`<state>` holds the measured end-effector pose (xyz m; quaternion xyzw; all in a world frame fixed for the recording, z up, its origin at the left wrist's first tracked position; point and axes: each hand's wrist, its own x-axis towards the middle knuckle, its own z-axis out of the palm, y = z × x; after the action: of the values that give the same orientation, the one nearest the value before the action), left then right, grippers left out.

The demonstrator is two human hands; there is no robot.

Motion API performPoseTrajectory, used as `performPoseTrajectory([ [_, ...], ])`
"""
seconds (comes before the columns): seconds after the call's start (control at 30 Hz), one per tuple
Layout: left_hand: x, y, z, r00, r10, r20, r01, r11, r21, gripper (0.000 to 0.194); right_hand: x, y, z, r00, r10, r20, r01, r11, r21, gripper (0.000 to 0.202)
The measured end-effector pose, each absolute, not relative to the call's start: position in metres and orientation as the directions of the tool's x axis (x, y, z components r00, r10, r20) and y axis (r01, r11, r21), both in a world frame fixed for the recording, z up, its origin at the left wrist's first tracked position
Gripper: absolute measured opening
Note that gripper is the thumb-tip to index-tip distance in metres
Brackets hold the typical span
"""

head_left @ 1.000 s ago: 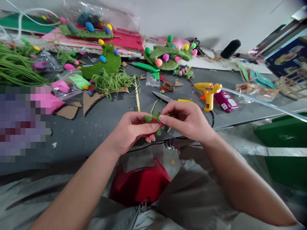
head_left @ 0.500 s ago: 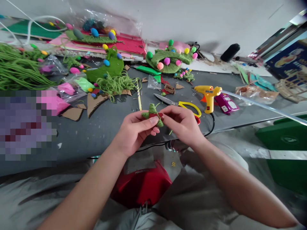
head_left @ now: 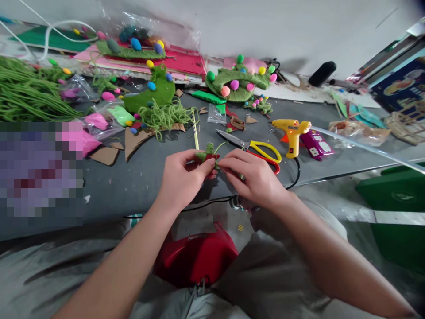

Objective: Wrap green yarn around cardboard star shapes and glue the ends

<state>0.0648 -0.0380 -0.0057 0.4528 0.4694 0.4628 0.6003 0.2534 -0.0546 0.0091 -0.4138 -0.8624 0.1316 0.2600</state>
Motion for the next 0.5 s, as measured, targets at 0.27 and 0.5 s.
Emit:
performPoseTrajectory([
  [0.27,0.0657,-0.0392,-0.0068,0.224,0.97,-0.097,0.072,0.083,0.994,0.01,0.2572,-0.0512,0.0156,-0.553,0.747,0.369,0.63,0.665,-0.401,0.019],
  [0.5,0.063,-0.0359,-0.0008,0.384,0.886,-0.262,-0.096,0.32,0.942,0.013,0.2595,-0.0478,0.0185,-0.446,0.789,0.422,0.595,0.614,-0.519,0.007],
])
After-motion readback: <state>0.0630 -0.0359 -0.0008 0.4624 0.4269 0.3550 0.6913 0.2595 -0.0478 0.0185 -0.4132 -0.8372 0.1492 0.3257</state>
